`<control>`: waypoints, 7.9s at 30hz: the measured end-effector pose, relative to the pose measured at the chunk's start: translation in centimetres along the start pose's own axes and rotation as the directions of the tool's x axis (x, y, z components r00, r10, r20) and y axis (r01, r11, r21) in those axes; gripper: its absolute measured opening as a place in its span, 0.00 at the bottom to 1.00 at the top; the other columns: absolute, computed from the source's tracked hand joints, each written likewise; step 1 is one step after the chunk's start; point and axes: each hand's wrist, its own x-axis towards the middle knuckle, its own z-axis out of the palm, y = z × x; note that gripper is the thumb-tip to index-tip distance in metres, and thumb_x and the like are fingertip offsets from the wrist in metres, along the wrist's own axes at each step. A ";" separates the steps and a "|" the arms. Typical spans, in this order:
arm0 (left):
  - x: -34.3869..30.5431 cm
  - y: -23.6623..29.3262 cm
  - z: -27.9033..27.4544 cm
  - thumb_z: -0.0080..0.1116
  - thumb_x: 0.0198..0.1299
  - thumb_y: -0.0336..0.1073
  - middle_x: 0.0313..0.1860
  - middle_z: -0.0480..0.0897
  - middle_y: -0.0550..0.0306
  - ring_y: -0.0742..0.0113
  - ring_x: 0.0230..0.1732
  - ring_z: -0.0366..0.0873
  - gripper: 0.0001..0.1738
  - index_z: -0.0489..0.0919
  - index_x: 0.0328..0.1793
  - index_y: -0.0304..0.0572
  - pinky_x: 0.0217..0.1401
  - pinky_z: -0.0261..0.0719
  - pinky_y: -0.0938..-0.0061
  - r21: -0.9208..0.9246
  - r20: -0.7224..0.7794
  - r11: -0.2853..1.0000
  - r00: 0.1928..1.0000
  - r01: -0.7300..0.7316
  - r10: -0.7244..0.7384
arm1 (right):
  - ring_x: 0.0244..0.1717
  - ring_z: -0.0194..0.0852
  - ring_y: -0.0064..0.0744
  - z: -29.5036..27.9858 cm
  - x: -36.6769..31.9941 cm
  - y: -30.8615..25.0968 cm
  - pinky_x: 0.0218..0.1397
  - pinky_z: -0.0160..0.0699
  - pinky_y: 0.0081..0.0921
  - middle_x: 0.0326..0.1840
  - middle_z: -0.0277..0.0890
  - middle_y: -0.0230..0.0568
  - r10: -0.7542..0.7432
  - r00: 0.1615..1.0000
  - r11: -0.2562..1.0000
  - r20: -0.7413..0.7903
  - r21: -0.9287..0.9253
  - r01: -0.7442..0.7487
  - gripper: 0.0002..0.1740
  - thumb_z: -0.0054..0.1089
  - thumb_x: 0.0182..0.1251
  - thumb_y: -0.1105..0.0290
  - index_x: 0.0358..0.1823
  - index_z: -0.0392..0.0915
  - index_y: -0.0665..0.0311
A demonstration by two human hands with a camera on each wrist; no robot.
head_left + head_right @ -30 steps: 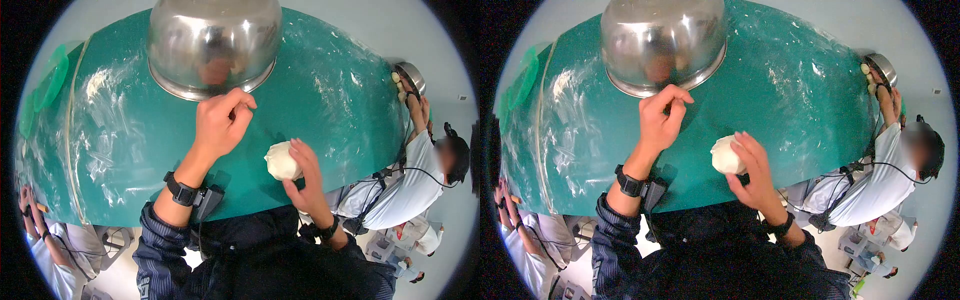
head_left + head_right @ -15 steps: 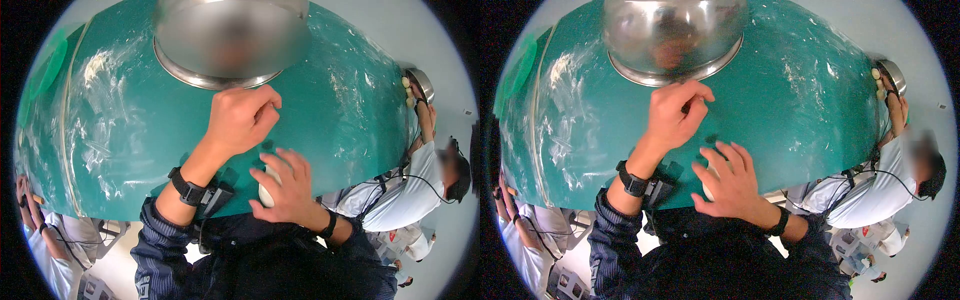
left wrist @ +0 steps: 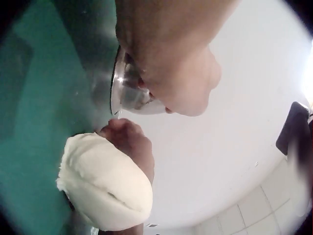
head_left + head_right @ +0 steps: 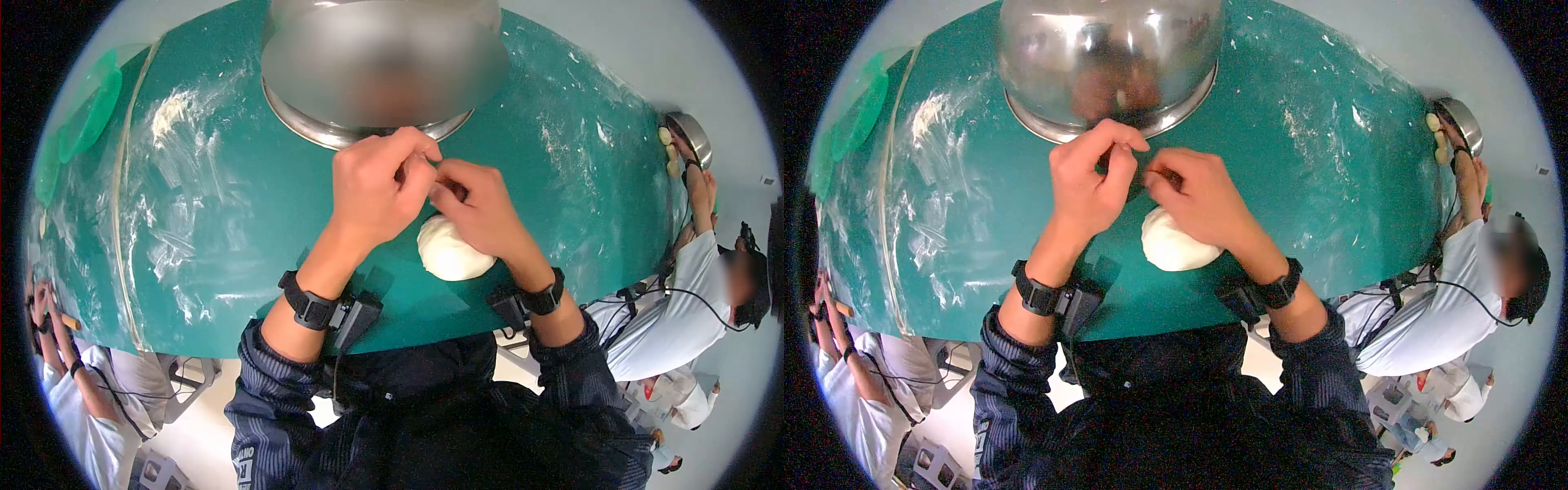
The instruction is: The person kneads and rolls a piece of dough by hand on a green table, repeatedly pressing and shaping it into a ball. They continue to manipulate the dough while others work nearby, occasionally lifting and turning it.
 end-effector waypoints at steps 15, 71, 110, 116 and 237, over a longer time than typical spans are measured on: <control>-0.4 0.1 0.5 0.60 0.57 0.23 0.21 0.80 0.55 0.59 0.21 0.78 0.07 0.85 0.37 0.43 0.28 0.75 0.64 -0.005 0.141 0.997 0.987 -0.082 0.082 | 0.85 0.49 0.64 1.6 -13.8 -3.4 0.82 0.49 0.70 0.85 0.57 0.55 -0.183 0.973 0.823 0.142 -0.519 0.231 0.45 0.71 0.59 0.43 0.78 0.73 0.48; 0.7 0.4 -2.1 0.57 0.60 0.22 0.24 0.83 0.55 0.67 0.23 0.80 0.07 0.86 0.37 0.38 0.29 0.75 0.74 0.055 -0.031 0.994 0.995 -0.090 0.092 | 0.72 0.75 0.47 0.3 -2.8 0.9 0.81 0.67 0.45 0.67 0.80 0.49 -0.131 0.991 0.991 0.008 0.041 0.131 0.46 0.85 0.47 0.61 0.70 0.76 0.64; 0.7 -0.3 -1.2 0.59 0.57 0.23 0.21 0.80 0.56 0.61 0.21 0.78 0.06 0.84 0.35 0.42 0.27 0.74 0.68 0.048 -0.008 0.997 0.998 -0.058 0.059 | 0.85 0.52 0.59 0.3 -2.8 2.7 0.87 0.49 0.52 0.81 0.63 0.54 -0.086 0.970 0.995 -0.225 -0.072 0.072 0.42 0.73 0.56 0.69 0.75 0.70 0.60; 0.5 0.1 -1.4 0.58 0.60 0.22 0.22 0.80 0.54 0.63 0.22 0.79 0.07 0.85 0.36 0.40 0.28 0.74 0.70 0.065 0.039 0.996 0.998 -0.056 0.053 | 0.83 0.60 0.53 -2.7 -7.4 2.3 0.86 0.55 0.47 0.80 0.68 0.51 -0.075 0.997 0.988 0.026 0.137 0.071 0.37 0.72 0.61 0.68 0.74 0.73 0.62; -28.2 5.9 -13.9 0.61 0.66 0.30 0.63 0.81 0.32 0.31 0.65 0.77 0.20 0.81 0.63 0.35 0.73 0.73 0.49 0.643 0.299 0.610 0.581 0.464 -0.757 | 0.71 0.67 0.50 4.1 -4.2 -1.2 0.76 0.66 0.54 0.70 0.71 0.38 -0.649 0.718 0.652 0.251 -0.303 0.695 0.42 0.82 0.51 0.56 0.71 0.78 0.45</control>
